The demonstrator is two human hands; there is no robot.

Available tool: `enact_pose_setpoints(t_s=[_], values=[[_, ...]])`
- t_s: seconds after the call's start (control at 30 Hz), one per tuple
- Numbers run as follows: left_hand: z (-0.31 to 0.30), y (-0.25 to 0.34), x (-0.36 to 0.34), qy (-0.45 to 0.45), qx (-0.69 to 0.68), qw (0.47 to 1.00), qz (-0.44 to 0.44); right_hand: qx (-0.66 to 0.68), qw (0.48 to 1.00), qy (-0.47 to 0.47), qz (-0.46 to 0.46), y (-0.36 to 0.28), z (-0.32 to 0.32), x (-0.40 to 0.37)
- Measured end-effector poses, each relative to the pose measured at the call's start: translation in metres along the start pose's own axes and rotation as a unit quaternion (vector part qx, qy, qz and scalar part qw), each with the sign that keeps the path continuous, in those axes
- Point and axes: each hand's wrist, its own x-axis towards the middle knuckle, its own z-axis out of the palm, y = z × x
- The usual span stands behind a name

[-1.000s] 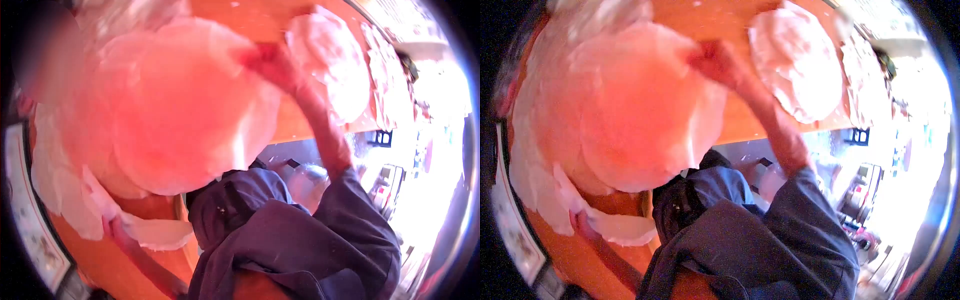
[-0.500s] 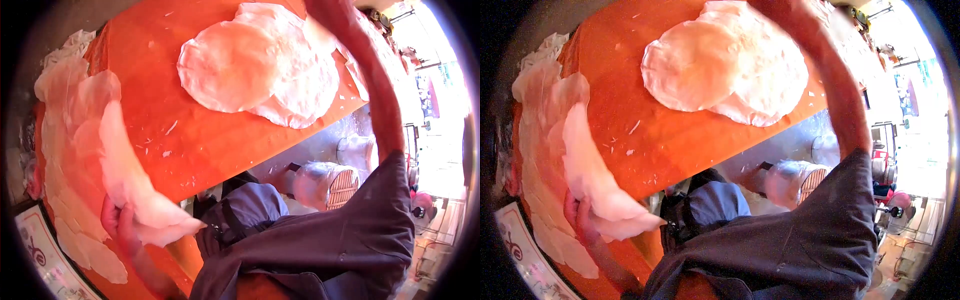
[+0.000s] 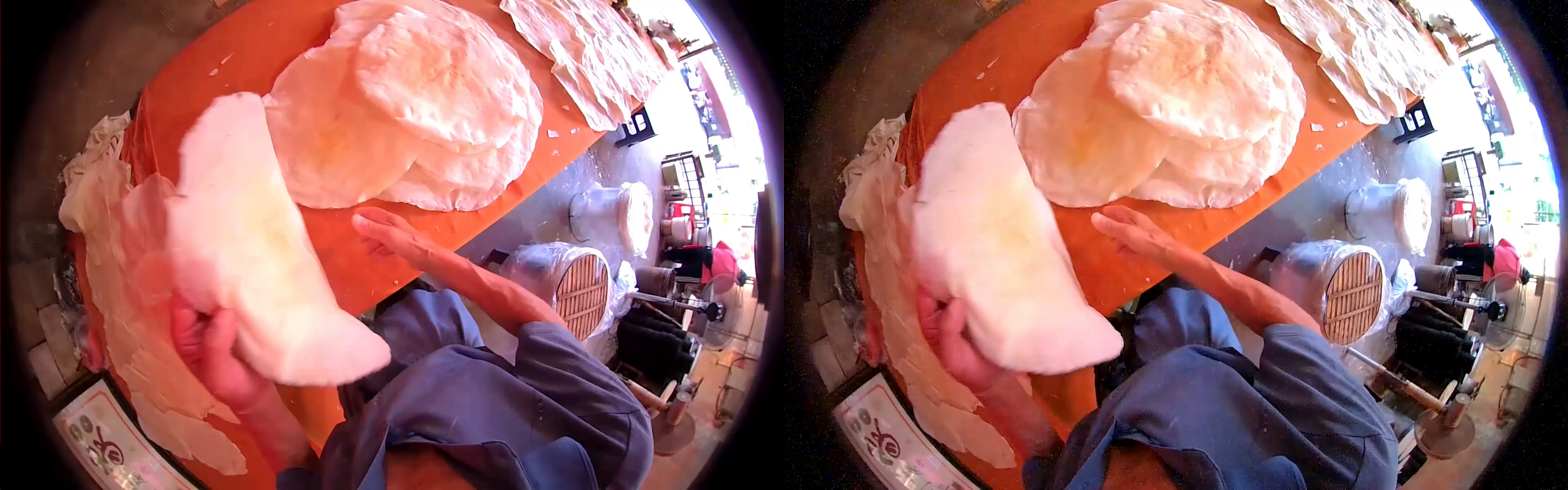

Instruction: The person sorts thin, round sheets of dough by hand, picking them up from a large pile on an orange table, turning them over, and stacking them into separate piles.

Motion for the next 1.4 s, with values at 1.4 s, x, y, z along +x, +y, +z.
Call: enact_pose_setpoints(t_s=[1.4], values=[[-0.117,-0.231,-0.052,0.030,0.549,0.829,0.105,-0.678,0.595,0.034,-0.431,-0.046,-0.083,0.087]])
